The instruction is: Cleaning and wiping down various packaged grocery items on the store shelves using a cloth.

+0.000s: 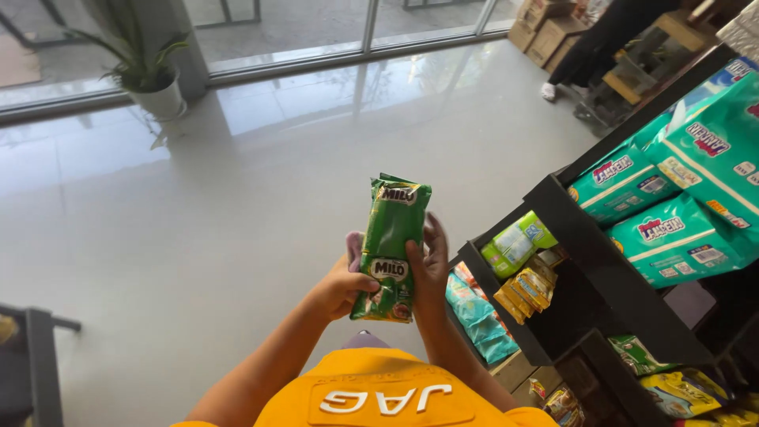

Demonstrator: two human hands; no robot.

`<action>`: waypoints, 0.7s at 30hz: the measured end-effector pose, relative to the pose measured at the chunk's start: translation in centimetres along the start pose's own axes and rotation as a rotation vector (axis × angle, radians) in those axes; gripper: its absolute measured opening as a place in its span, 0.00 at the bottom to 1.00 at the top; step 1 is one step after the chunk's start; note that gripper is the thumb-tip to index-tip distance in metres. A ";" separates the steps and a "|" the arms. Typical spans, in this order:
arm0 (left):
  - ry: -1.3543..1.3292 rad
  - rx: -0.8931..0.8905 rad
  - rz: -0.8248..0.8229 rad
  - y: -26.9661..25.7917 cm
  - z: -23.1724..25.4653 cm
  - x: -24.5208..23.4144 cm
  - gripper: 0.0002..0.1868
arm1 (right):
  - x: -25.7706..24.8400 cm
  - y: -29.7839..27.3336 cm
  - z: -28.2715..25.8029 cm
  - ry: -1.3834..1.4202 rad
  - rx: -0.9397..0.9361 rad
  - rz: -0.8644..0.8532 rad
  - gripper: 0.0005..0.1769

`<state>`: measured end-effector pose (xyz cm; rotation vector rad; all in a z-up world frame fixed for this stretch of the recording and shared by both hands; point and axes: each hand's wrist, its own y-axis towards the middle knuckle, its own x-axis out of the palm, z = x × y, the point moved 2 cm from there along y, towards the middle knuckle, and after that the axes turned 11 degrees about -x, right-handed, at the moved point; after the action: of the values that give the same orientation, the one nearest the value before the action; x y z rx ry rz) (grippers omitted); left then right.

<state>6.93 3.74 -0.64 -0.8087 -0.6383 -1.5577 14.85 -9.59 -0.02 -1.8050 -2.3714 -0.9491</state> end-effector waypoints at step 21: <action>1.471 0.978 0.016 14.6 10.7 0.5 0.20 | -0.7 16.1 9.3 1.377 0.778 0.083 0.41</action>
<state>22.87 9.73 5.54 1.0283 -0.1691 -1.1718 32.40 -3.45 -0.57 -0.5449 -1.3719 -0.6825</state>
